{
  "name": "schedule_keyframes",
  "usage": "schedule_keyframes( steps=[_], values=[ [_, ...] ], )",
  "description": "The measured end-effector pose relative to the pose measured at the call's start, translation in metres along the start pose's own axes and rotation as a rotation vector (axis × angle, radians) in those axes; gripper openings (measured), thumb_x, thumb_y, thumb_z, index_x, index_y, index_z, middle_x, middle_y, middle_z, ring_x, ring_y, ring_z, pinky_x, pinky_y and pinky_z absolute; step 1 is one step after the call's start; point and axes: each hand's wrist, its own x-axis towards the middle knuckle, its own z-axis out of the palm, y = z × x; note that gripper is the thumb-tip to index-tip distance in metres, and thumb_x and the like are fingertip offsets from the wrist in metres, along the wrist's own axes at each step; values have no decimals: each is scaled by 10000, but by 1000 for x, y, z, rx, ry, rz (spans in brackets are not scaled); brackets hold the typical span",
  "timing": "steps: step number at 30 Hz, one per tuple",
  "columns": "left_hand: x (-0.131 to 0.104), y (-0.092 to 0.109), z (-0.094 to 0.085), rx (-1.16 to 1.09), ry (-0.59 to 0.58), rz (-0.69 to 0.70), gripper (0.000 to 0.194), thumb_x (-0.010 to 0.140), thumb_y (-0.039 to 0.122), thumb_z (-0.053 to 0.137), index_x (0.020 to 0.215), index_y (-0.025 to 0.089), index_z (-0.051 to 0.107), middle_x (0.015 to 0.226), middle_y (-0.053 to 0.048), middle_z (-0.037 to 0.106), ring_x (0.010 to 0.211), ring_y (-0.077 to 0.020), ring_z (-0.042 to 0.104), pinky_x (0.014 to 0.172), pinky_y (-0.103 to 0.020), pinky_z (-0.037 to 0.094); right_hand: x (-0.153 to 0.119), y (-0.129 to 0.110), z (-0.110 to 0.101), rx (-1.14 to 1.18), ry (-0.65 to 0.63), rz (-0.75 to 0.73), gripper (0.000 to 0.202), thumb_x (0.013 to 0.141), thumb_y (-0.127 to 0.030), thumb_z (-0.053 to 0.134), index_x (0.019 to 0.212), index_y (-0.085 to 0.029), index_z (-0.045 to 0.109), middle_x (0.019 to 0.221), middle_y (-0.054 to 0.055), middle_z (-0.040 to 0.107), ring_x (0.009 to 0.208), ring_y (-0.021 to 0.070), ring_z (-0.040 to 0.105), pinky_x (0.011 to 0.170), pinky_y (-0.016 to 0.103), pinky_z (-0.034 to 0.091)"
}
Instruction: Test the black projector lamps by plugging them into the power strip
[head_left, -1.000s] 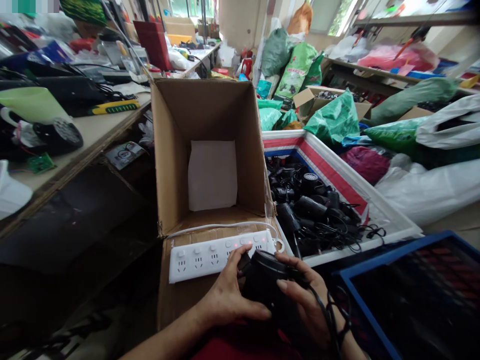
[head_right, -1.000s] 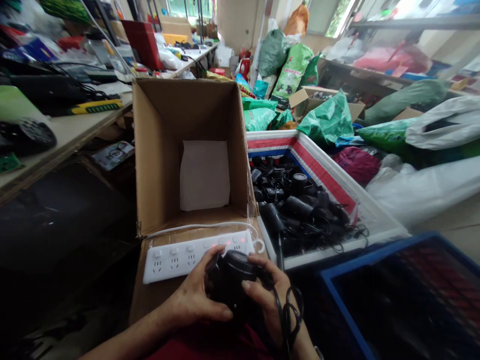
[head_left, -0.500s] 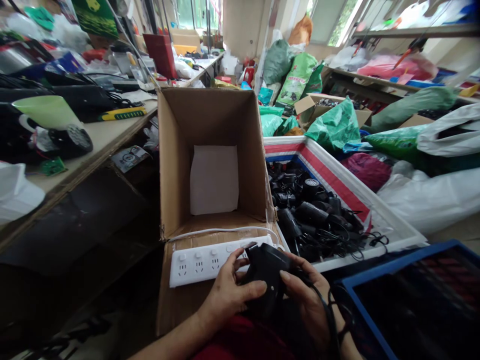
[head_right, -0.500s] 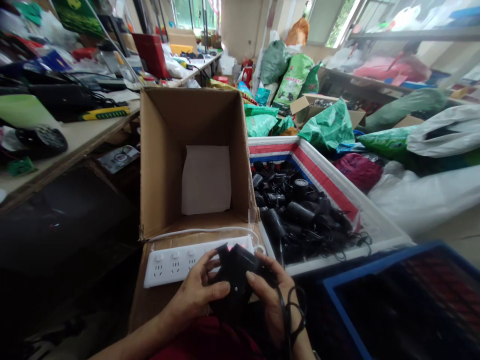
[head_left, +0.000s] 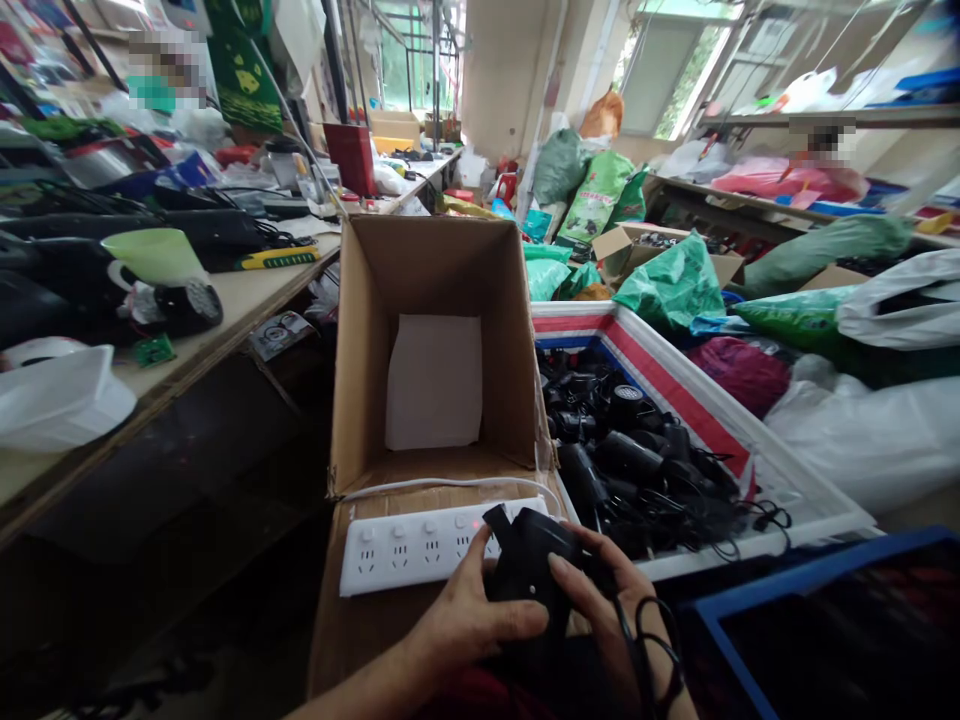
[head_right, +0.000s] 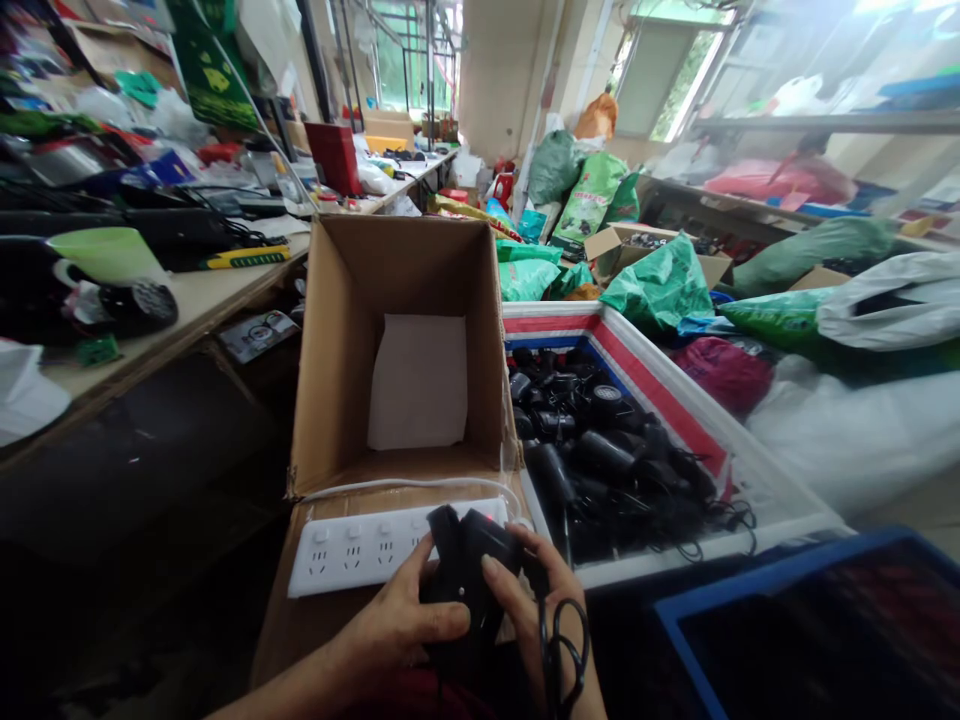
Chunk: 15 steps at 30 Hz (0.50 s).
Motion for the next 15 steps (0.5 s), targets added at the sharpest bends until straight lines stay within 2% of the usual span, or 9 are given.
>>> schedule_keyframes(
  steps=[6,8,12,15],
  values=[
    [-5,8,10,-118,59,-77,1109,500,290,906,1392,230,250,1097,-115,647,974,-319,655,835,-438,501,2,-2,0,-15,-71,15,748,548,-660,655,1096,-156,575,1111,122,687,995,316,632,910,432,489],
    [-6,10,11,-108,97,-92,1103,501,283,902,1398,242,261,1110,-107,648,1002,-319,644,837,-431,504,4,0,0,-27,-86,-8,717,568,-652,653,1085,-161,579,1103,119,690,997,307,633,914,425,490],
    [-8,9,9,-92,85,-125,973,549,294,871,1370,254,351,1066,-84,661,987,-309,646,823,-409,504,8,10,0,-65,-66,-81,634,607,-634,657,1037,-171,603,1029,106,703,975,295,641,912,423,501],
    [-5,4,7,-140,60,-81,1052,513,281,885,1392,229,308,999,-89,654,913,-313,660,787,-421,502,10,22,0,-100,-24,-193,585,680,-594,655,1109,-203,583,1059,83,687,974,263,645,898,412,521]
  ],
)
